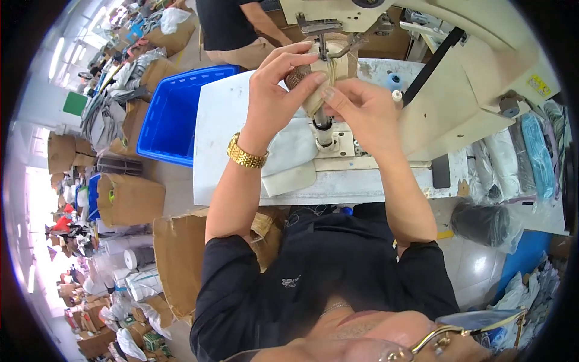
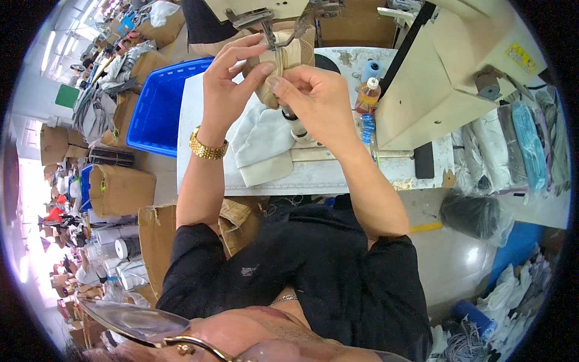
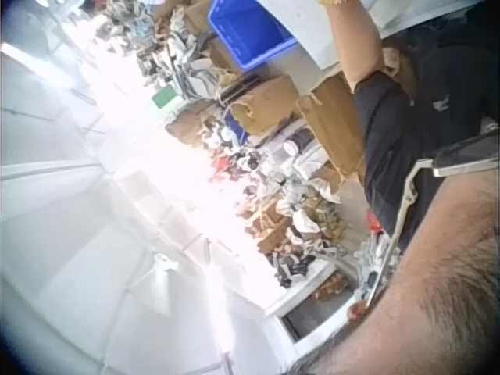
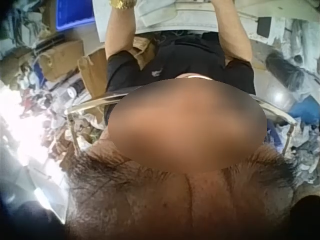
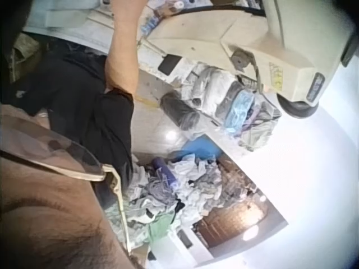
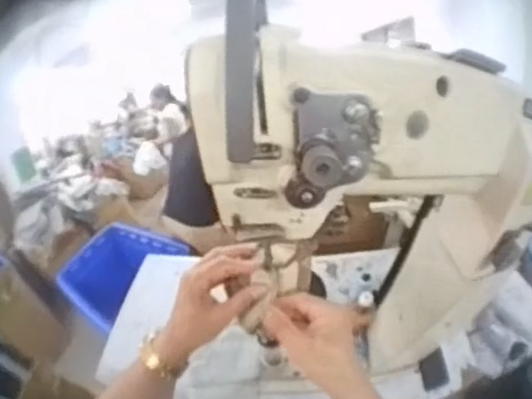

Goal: Sewing and trimming components of a shoe upper using an industrial sewing machine and scissors.

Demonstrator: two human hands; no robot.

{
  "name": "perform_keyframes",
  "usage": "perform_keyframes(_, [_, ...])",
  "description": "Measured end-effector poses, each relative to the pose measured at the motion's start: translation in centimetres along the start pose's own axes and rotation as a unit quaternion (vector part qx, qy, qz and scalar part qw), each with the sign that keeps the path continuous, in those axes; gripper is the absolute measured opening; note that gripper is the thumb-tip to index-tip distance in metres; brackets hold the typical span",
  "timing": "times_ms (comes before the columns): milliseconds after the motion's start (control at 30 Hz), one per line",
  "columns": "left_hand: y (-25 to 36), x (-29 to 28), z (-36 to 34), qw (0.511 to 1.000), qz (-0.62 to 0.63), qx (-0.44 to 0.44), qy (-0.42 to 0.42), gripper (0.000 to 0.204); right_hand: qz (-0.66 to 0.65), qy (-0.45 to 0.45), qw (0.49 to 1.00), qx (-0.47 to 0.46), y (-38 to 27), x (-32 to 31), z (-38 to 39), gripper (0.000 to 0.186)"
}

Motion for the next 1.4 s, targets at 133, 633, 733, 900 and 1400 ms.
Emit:
perform_keyframes(133, [0.4,0.1,0.0,0.999,-0.034,-0.001,0.014,0.027,-0.097,-0.020,0.995,0.027,1.1,0.4,-0.4,0.023])
perform_keyframes(633, [-0.4,-0.9,-1.2,0.993,-0.026,-0.112,-0.038,0.025,-0.228,-0.053,0.972,0.011,2.1,1.8,-0.7,0.015])
perform_keyframes(733, [-0.9,-1.1,-1.6,0.991,-0.012,-0.120,-0.055,0.025,-0.244,-0.047,0.969,0.003,2.2,2.0,-1.0,0.017])
perform_keyframes(900, [-1.4,-1.1,-1.6,0.992,0.013,-0.110,-0.058,0.025,-0.286,-0.028,0.957,0.031,2.2,2.3,-1.0,0.022])
perform_keyframes(1400, [-2.4,-1.3,-1.6,0.991,0.030,-0.116,-0.059,0.023,-0.357,-0.004,0.933,0.035,2.6,2.9,-1.2,0.022])
Point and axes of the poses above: each hand's wrist, its own z-axis away from the middle knuckle, its own x-axis out of the palm, y = z × x, the point moved 4 cm from there along -z, towards the middle knuckle
